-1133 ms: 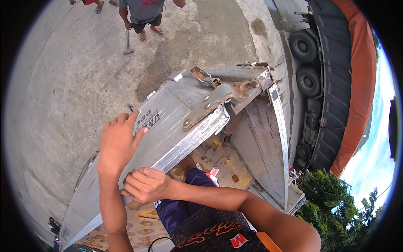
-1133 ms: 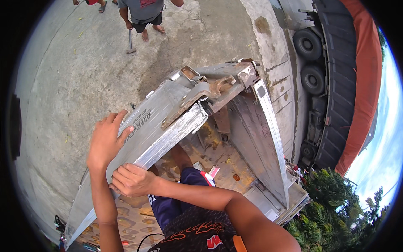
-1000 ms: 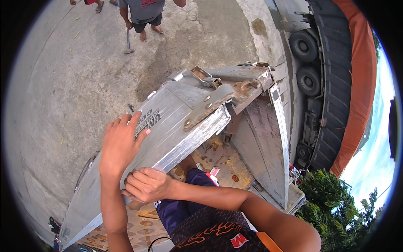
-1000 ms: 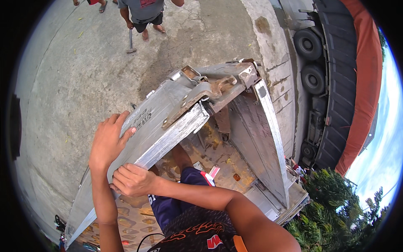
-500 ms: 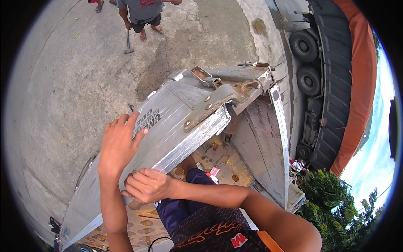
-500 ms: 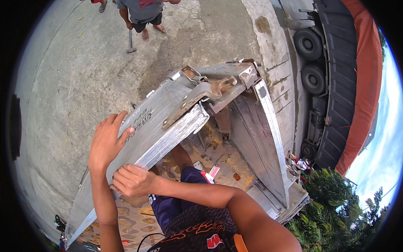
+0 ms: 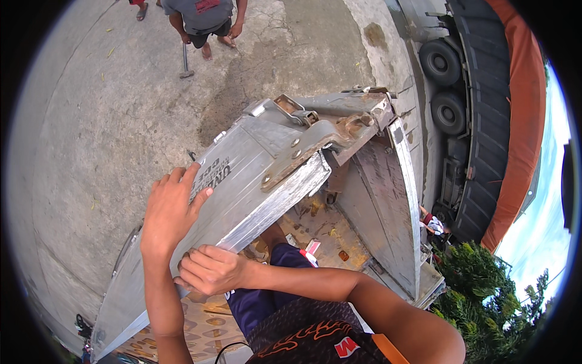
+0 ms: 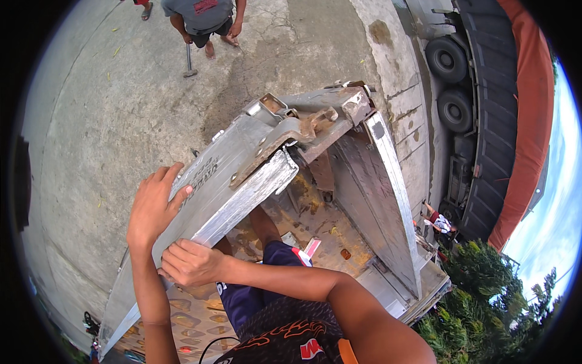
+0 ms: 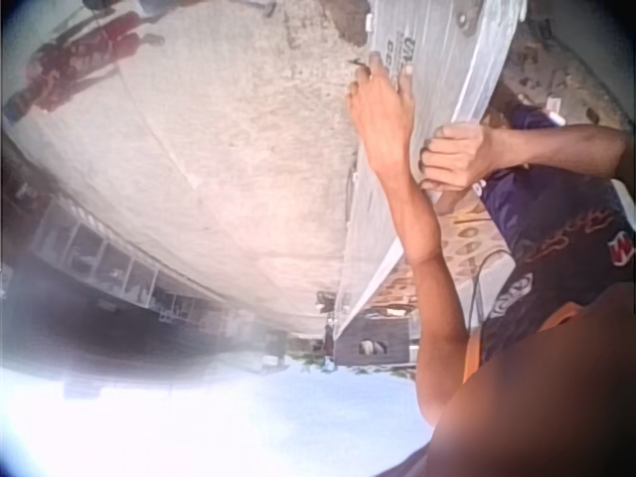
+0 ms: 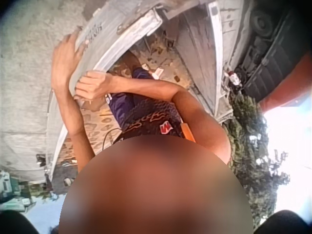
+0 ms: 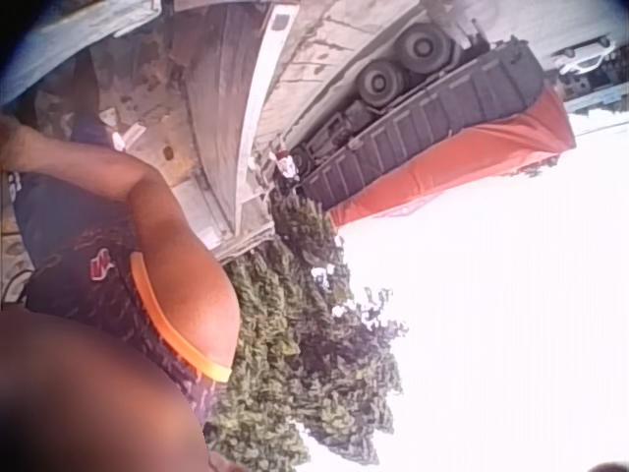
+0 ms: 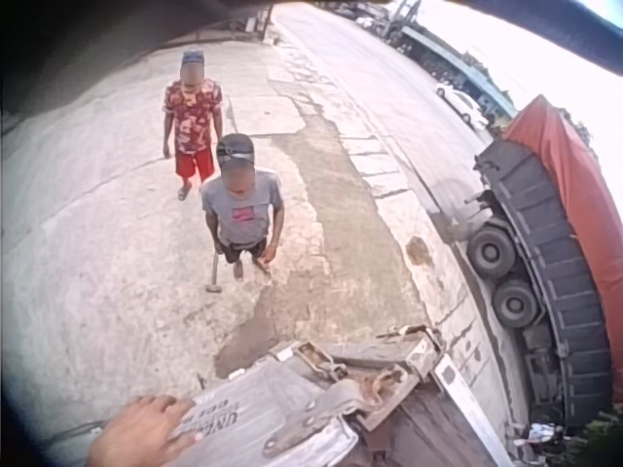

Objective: The person holds a long metal frame on a truck bed while another person hammers it. The person repositions the frame multiple times and uses a hammer to tap it into place. The frame is adjusted and aligned with the truck bed structure.

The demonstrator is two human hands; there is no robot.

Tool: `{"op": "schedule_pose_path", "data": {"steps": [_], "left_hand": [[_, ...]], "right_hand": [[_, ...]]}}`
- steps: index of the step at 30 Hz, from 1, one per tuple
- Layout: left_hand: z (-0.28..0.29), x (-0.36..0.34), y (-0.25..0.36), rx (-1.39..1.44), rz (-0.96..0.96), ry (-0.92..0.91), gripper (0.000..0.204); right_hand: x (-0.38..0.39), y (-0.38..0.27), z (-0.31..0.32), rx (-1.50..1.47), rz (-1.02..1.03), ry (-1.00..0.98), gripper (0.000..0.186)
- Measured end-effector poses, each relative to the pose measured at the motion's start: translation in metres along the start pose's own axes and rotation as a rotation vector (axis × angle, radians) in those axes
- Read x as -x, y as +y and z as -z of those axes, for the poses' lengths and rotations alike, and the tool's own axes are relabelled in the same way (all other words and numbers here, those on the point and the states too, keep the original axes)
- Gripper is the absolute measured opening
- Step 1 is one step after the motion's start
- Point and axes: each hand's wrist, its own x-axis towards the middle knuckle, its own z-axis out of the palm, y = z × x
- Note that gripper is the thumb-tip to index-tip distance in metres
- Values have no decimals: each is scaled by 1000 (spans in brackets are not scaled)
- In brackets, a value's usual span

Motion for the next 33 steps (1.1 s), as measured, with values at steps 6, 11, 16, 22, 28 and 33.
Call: {"op": "schedule_pose_path", "data": {"steps": [6,11,16,22,28,33], "left_hand": [[1,0,2,3,3,-22,51],[0,0,-1,6,1,-6,51],[-1,-1,-2,-27,-14,-2,50],[0,-1,-2,-17,-18,-20,51],[0,-1,-1,-10,-24,-24,50],[0,-2,-1,-12,-11,-32,50]], "right_hand": [[1,-1,-2,-13,-12,-9,25],[2,-2,-2,-1,-12,-5,25],[4,1,-3,-22,17,1,24],[4,-2,-6,-21,4,41,23],[5,-2,-7,-31,1,46,24],[4,-2,-8,-28,-6,56,24]]}}
